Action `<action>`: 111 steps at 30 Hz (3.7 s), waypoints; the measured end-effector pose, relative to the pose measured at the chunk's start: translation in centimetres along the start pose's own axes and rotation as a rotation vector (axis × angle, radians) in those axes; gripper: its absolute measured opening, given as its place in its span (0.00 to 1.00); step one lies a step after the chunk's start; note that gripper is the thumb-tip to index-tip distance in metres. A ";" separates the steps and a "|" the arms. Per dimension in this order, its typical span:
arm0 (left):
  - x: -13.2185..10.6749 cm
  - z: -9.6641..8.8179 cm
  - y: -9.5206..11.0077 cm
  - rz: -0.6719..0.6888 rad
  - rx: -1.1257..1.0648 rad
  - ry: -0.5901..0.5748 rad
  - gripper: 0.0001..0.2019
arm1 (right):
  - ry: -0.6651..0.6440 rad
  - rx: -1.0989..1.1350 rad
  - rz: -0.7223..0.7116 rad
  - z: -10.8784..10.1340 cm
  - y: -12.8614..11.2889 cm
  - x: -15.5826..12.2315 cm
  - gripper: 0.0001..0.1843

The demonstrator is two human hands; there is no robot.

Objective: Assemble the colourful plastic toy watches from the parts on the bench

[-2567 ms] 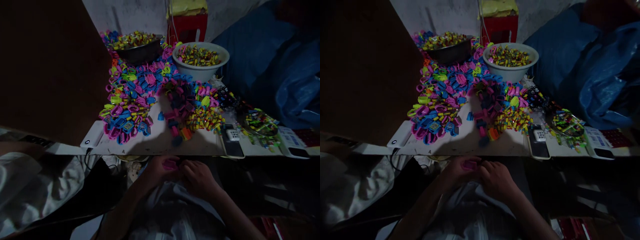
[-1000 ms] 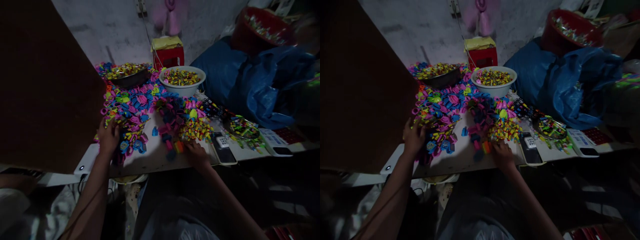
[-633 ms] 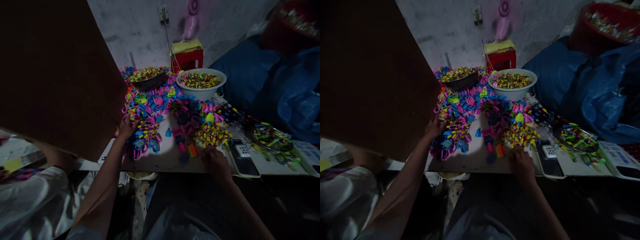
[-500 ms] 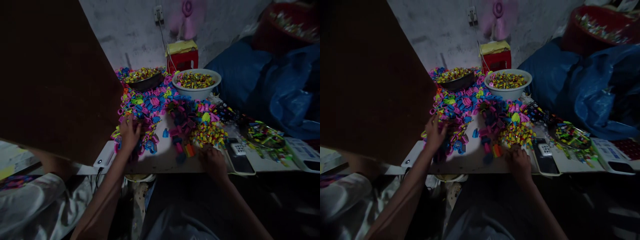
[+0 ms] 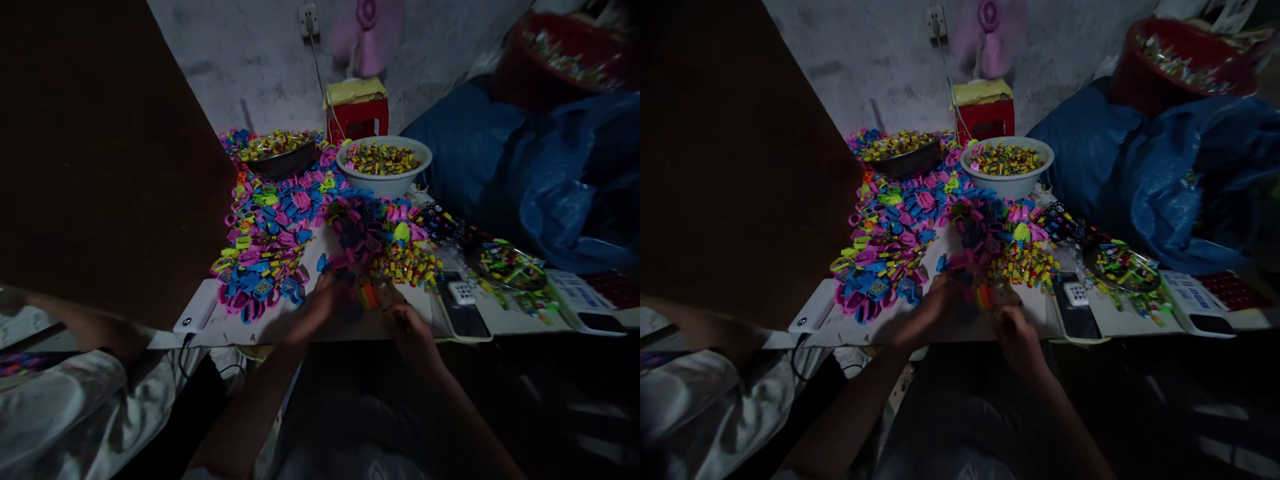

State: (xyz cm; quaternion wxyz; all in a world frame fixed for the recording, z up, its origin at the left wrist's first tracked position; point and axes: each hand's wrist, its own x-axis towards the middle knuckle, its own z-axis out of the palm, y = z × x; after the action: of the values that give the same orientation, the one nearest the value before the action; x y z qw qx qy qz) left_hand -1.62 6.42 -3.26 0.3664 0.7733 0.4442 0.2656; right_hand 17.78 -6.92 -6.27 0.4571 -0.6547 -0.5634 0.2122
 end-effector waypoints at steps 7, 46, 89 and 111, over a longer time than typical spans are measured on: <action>-2.5 -1.7 1.2 0.022 -0.044 0.031 0.11 | -0.131 0.541 0.127 0.0 -2.1 0.0 0.17; -10.2 -2.8 9.6 -0.341 -0.390 -0.051 0.27 | -0.217 -0.223 -0.460 -2.5 -8.6 -2.2 0.05; -7.6 -1.8 9.0 0.471 0.098 -0.279 0.10 | -0.324 0.763 0.206 -0.5 -6.9 -2.1 0.25; -8.9 -3.6 9.8 0.525 0.095 -0.018 0.15 | -0.490 0.812 0.302 -1.2 -8.3 -2.2 0.17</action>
State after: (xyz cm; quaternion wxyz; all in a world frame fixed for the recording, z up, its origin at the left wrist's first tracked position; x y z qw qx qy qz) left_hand -3.62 -3.57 5.95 0.2524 0.8806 0.2372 0.3234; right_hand 13.62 -9.84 0.70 0.4933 -0.4290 -0.4251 0.6260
